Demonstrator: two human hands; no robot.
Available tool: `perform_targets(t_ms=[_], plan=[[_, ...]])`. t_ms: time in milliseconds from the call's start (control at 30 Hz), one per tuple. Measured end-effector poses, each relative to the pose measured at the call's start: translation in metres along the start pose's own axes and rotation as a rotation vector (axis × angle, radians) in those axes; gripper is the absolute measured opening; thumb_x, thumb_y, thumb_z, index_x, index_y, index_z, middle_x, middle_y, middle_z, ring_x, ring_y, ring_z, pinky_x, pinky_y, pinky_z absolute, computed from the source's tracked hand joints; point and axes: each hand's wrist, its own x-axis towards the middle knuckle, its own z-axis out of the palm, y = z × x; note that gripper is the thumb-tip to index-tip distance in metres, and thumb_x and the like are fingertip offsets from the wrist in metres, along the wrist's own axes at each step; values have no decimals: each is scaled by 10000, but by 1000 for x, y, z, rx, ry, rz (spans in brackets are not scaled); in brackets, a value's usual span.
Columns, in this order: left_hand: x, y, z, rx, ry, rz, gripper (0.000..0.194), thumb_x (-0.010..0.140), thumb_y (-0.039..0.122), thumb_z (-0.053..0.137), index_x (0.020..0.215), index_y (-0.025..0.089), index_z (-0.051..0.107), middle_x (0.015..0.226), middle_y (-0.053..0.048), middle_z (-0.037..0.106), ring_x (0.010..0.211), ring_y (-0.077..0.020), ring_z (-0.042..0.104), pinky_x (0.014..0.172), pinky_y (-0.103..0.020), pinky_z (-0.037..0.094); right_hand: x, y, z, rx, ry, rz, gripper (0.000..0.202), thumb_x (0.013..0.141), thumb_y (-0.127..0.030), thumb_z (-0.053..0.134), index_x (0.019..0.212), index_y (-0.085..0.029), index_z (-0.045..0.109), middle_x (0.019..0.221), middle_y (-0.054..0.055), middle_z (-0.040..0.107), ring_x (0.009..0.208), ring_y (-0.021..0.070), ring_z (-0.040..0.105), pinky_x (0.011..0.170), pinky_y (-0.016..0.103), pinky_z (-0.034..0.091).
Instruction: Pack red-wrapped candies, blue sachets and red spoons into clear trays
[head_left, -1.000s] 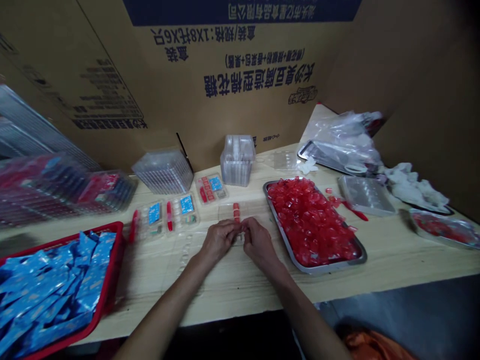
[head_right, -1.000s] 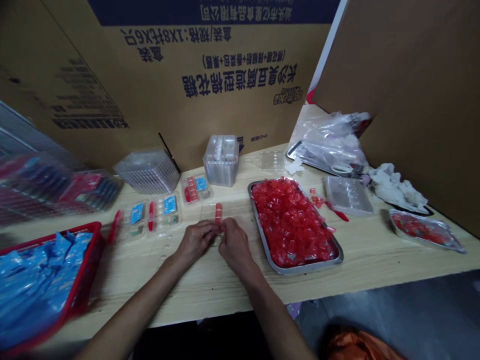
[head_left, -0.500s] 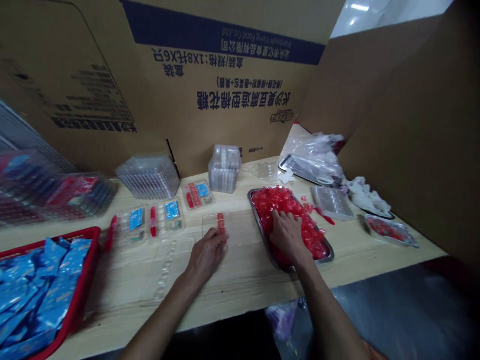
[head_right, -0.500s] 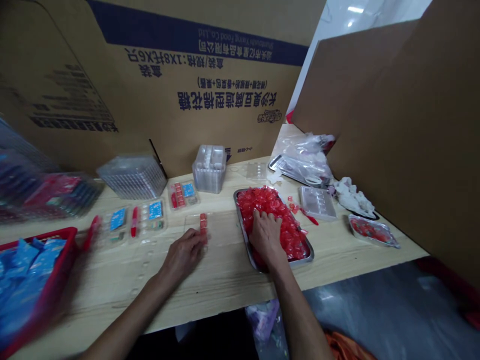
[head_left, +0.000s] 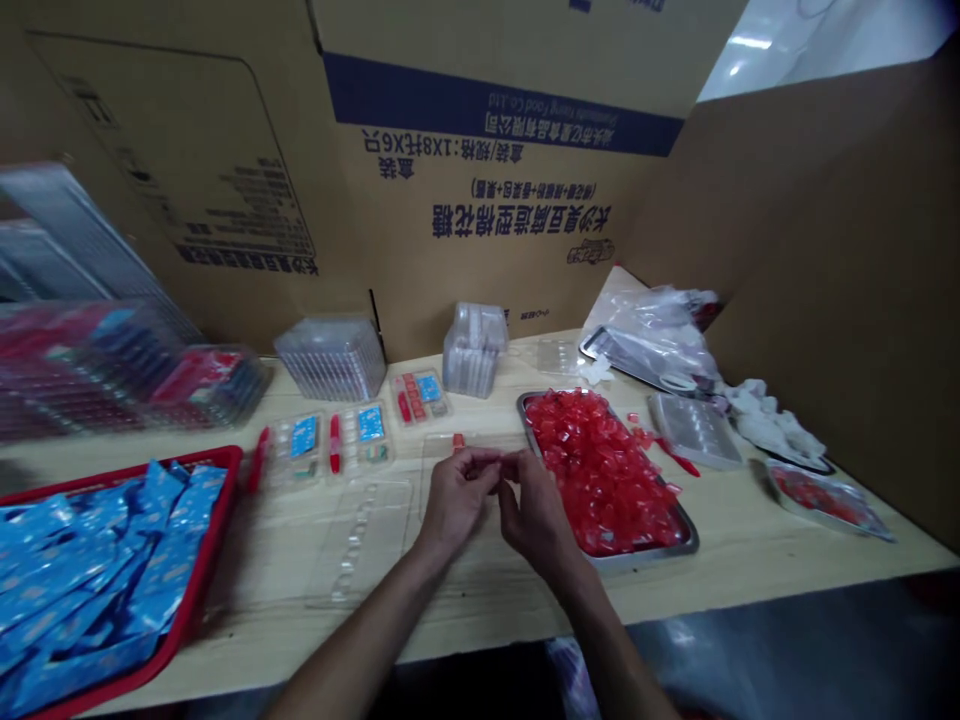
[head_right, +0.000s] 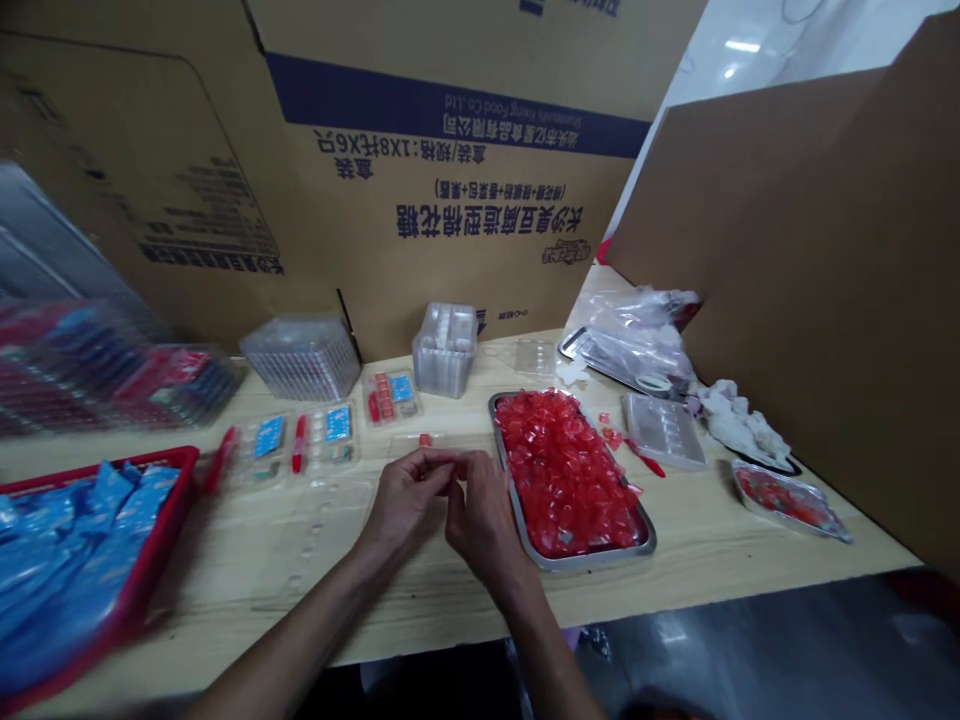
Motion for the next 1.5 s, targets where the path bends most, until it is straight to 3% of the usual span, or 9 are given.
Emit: perform_targets(t_ms=[200,367,567,767,933,1167,1267,1367,1500], plan=[[-7,8,-23,-213,-57,-200,355,627,342,881,889,130,768,799,-62,737,667,-108,637,684,-231,497,4,4,-1,292,-116,50,125,911,-205,482,1013,-208,553,888,45,650,813,180,621,753,318,490],[-11,0,-24,-140,3,-127,276,646,342,854,818,142,771,732,-38,710,651,-108,606,653,-223,469,4,0,10,452,-89,161,52,886,-258,503,853,-218,515,794,20,624,717,165,614,658,285,489],[-17,-2,-26,157,-34,56,277,766,242,668,1009,155,769,880,-41,755,770,-145,657,747,-248,497,3,-13,19,177,-3,102,62,853,-207,460,909,-216,487,779,26,604,725,189,595,663,306,457],[-16,-6,-32,337,-2,93,251,738,221,636,939,150,769,806,-21,752,707,-147,656,681,-234,491,5,-6,22,176,-148,128,291,833,-166,432,1123,-188,450,803,12,612,708,173,625,658,281,476],[-20,-8,-29,441,82,146,301,747,206,600,988,166,776,846,-27,760,765,-165,679,743,-260,508,3,-2,27,67,-124,178,193,823,-128,433,976,-200,527,835,55,680,761,188,656,678,278,464],[-19,-9,-28,306,35,95,261,736,176,635,958,159,772,863,-29,771,775,-162,684,746,-256,513,2,-5,28,-18,-83,219,82,806,-171,474,842,-204,540,745,57,680,697,195,644,620,275,429],[-15,-7,-38,168,2,21,247,732,222,698,953,135,769,879,-62,772,789,-171,688,763,-271,519,5,1,23,108,-124,241,93,828,-229,489,833,-203,578,729,42,680,676,182,638,607,264,444],[-10,-1,-59,108,-17,-23,337,780,327,718,1051,129,753,981,-102,768,849,-191,697,803,-304,527,5,12,15,273,-191,240,217,879,-281,463,992,-186,621,813,52,701,703,173,657,622,265,489],[-6,3,-78,565,-34,218,210,837,194,617,986,180,765,956,-67,755,882,-188,683,836,-310,514,-10,20,18,219,-195,239,281,896,-214,407,1121,-180,573,914,76,720,762,181,688,686,304,529]])
